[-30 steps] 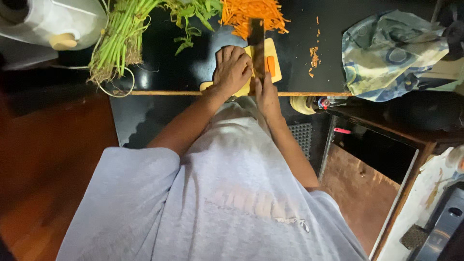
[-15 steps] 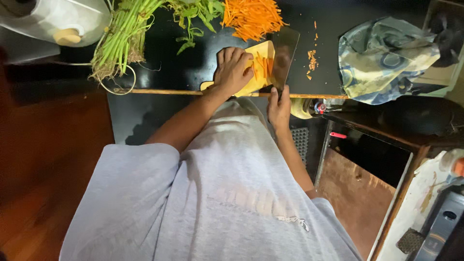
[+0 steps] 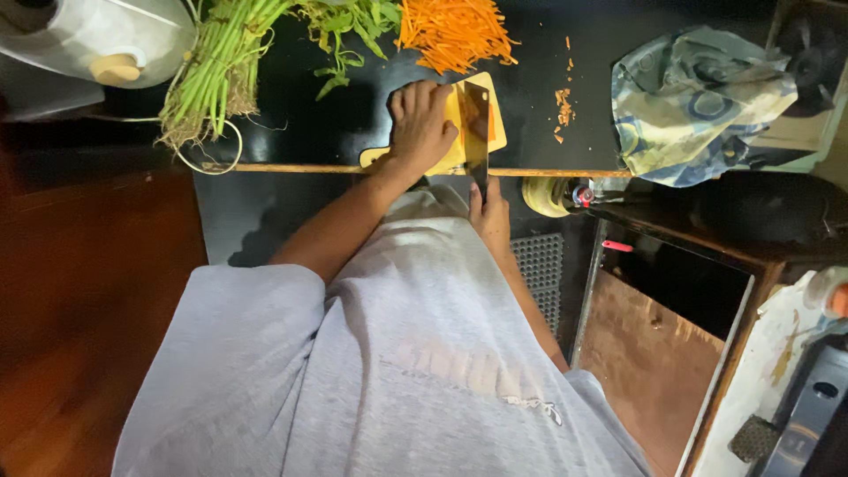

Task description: The person slices a carrot into thin strips using a large knife on a small wooden cutting board.

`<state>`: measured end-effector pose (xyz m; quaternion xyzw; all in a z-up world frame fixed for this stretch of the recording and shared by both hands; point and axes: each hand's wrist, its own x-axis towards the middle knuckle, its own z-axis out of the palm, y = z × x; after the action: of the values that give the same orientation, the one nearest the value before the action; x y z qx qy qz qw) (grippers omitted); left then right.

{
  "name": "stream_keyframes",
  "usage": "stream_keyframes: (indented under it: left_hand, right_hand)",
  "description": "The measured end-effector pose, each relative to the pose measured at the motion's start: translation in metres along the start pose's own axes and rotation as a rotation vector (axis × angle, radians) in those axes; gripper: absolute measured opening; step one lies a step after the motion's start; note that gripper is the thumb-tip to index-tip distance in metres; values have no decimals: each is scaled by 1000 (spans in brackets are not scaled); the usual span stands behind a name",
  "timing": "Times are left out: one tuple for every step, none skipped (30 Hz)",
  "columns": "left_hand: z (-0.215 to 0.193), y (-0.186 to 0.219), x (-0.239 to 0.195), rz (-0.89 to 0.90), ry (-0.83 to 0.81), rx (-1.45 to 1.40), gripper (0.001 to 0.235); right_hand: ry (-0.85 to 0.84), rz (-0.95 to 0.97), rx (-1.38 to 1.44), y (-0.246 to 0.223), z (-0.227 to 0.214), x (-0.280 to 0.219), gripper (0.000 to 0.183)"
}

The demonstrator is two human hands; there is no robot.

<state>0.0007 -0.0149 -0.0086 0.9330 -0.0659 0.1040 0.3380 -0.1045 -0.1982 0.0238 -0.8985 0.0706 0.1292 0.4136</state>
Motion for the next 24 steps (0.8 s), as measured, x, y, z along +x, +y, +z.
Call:
stream_keyframes:
  left_hand:
    - [2,-3,-1,4,0,0,54]
    - [5,-6,-3,23,15,-56,50]
    - [7,-11,-6,38,30,-108,46]
    - [9,-19,-6,39,30,-105,46]
    - [13,-27,-6,3,18,-177,44]
    - [16,-34,-8,-32,6,-250,43]
    - [17,-43,-9,-27,4,-254,43]
    - [16,-51,-11,-17,51,-225,43]
    - [14,-56,-13,-10,96,-195,43]
    - [13,-57,-15,-8,91,-197,43]
    - [10,-59,-17,34,102,-184,45]
    - [5,-59,-19,76,114,-172,47]
    - [0,-57,-20,75,116,-166,47]
    - [-5,-54,-22,105,90,-195,47]
    - [-9,-49,-22,135,68,-227,48]
    - [-13,-46,-21,136,75,-224,48]
    - [-16,-43,-20,125,67,-211,47]
    - [-18,-39,-21,114,59,-197,46]
    - [-21,-37,-22,109,69,-193,46]
    - [-24,-35,-24,90,45,-206,46]
    - [-25,-34,-24,76,19,-221,46]
    - [-27,-34,-23,76,25,-220,46]
    - [-28,-33,-23,79,13,-201,45]
    - [-28,-32,-23,82,1,-181,43]
  right_hand:
    - [4,0,1,1,0,-1,34]
    - [38,-80,-27,2,1,-2,35]
    - [68,-162,-52,3,2,-2,36]
    - [68,-163,-49,3,3,0,36]
    - [12,-84,-67,3,2,3,33]
    - [-45,-5,-84,2,1,5,30]
    - [-38,-2,-84,-1,1,7,30]
    - [-33,-68,-93,-6,0,10,32]
    - [-32,-133,-99,-13,0,11,33]
    - [-30,-128,-98,-21,-1,14,33]
    - [-51,-119,-156,-30,-2,17,37]
    - [-73,-110,-214,-38,-4,17,41]
    - [-75,-115,-211,-46,-6,18,41]
    - [-71,-136,-120,-52,-7,18,44]
    - [-64,-160,-33,-56,-9,20,47]
    - [-65,-167,-34,-59,-8,23,47]
    - [-71,-68,-39,-59,-9,25,36]
    - [-78,31,-45,-57,-8,26,27]
    - [-84,21,-48,-54,-8,27,27]
    - [-67,-85,-27,-52,-7,27,23]
    - [-46,-188,-5,-49,-7,27,20]
    - [-47,-194,-6,-48,-3,29,20]
    - [-89,-132,-95,-47,0,29,21]
    - [-130,-68,-184,-46,2,29,22]
